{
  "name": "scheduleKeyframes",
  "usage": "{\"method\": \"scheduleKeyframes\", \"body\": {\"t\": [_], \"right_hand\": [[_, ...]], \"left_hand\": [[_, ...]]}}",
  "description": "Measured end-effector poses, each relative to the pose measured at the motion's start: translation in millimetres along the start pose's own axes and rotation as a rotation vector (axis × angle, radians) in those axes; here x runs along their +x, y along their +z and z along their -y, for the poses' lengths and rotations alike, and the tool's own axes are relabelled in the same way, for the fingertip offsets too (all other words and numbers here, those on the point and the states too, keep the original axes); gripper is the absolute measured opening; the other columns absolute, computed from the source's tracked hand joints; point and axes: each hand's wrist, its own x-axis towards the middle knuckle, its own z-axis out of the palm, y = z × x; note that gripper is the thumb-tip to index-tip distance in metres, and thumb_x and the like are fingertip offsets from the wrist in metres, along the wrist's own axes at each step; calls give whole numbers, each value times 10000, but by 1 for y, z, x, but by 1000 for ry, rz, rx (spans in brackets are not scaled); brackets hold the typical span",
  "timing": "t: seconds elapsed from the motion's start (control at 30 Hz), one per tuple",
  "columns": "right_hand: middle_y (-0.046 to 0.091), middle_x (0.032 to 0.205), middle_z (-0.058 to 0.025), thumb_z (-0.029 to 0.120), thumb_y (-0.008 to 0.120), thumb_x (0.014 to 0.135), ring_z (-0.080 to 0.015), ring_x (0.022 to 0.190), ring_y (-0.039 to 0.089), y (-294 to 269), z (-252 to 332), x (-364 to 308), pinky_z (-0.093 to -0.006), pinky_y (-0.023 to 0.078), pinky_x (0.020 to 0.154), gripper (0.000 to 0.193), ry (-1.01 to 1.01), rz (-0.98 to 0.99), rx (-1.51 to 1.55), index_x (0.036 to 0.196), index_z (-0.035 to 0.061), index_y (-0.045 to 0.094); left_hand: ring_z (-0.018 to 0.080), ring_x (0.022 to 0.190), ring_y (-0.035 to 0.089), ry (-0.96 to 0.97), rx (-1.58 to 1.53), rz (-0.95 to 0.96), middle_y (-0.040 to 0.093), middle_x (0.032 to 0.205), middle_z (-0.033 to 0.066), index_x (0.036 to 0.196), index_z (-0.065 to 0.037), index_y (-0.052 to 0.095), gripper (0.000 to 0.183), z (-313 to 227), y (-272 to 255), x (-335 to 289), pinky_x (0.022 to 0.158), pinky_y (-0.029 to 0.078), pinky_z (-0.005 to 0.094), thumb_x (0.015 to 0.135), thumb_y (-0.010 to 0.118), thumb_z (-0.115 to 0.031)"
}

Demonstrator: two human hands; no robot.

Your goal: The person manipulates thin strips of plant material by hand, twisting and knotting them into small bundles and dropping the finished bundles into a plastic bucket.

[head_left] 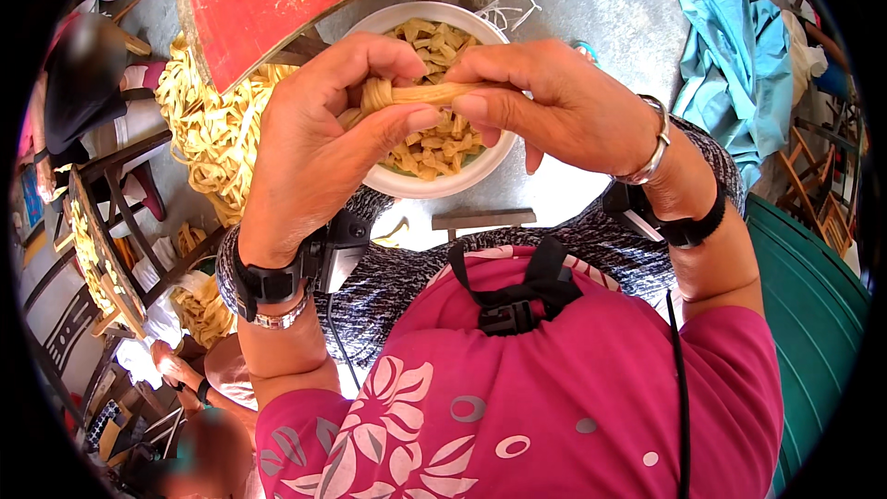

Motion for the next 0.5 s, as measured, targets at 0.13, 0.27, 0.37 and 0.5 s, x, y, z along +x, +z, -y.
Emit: {"method": "scheduleKeyframes", "body": {"t": [0.13, 0.27, 0.37, 0.5], "right_hand": [[579, 696, -53, 286, 476, 940, -87, 551, 570, 4, -5, -2, -214, 491, 444, 312, -103, -44, -67, 1043, 5, 565], [546, 670, -72, 259, 506, 928, -154, 542, 562, 8, -3, -1, -263, 438, 454, 268, -180, -94, -99, 965, 2, 575], [511, 655, -102, 244, 526, 911, -244, 558, 542, 5, 4, -3, -321, 400, 488, 242, -231, -97, -159, 858, 10, 558], [476, 641, -130, 251, 533, 900, -317, 598, 523, 2, 5, -10, -371, 391, 527, 253, -278, -130, -161, 783, 27, 529]], "left_hand": [[40, 749, 501, 59, 19, 5, 552, 849, -20, 939, -26, 576, 201, -1, -1, -1, 662, 427, 179, 773, 690, -34], [44, 772, 520, 52, -103, 12, 545, 842, -8, 907, -13, 570, 161, -7, 1, -2, 666, 423, 171, 781, 670, 4], [76, 698, 530, 160, -178, 44, 557, 862, 52, 920, 15, 555, 166, -4, -1, -3, 599, 436, 190, 788, 656, 19], [132, 655, 573, 159, -187, 107, 565, 867, 104, 921, 35, 544, 148, -2, -6, -8, 585, 471, 223, 802, 631, 31]]}}
